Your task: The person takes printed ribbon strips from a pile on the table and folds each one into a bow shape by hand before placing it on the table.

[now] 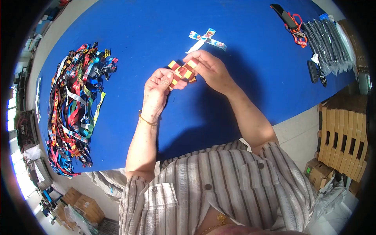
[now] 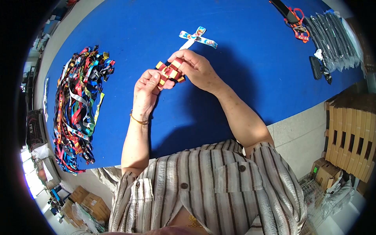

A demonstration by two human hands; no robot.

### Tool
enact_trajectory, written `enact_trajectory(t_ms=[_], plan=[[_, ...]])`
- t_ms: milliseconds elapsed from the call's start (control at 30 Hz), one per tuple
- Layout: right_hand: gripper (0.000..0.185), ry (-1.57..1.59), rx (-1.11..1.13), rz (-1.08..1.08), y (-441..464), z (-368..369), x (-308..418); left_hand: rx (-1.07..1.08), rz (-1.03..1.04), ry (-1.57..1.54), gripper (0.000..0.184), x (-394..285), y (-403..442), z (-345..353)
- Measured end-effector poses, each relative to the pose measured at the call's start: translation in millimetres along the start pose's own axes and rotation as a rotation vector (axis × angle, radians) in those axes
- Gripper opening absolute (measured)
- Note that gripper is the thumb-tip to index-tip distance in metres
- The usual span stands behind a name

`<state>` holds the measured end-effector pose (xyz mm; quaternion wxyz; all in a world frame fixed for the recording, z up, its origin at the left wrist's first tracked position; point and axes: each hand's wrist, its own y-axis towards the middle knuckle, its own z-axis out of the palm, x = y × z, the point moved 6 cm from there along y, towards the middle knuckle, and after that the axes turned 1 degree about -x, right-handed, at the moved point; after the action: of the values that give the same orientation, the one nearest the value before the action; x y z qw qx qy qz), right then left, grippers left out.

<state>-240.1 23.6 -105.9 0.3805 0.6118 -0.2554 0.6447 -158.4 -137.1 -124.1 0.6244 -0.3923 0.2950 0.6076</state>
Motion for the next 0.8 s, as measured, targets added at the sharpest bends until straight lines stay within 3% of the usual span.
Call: enact_trajectory(t_ms=[100, 367, 567, 600, 700, 800], plan=[[0.018, -0.059, -0.014, -0.053, -1, 0, 7, -0.024, -0.033, -0.038, 0.020, 1, -1, -9], [0.016, -0.007, 0.045, 0.086, -3, 11, -1, -0.110, -0.033, 0.043, 0.022, 0, -3, -3], [0.017, -0.010, 0.025, 0.110, -7, 13, -4, -0.230, 0.112, 0.701, 0.022, -27, -10, -2], [0.018, -0.030, 0.028, 0.131, -7, 14, -1, -0.238, 0.042, 0.722, 0.020, -32, -11, 1], [0.019, -0.099, 0.026, 0.086, -6, 15, 0, -0.086, -0.134, 0.261, 0.016, -24, -9, -2], [0.021, -0.151, 0.003, -0.035, -4, 15, -4, -0.190, -0.052, 0.209, 0.018, -18, -8, 12]])
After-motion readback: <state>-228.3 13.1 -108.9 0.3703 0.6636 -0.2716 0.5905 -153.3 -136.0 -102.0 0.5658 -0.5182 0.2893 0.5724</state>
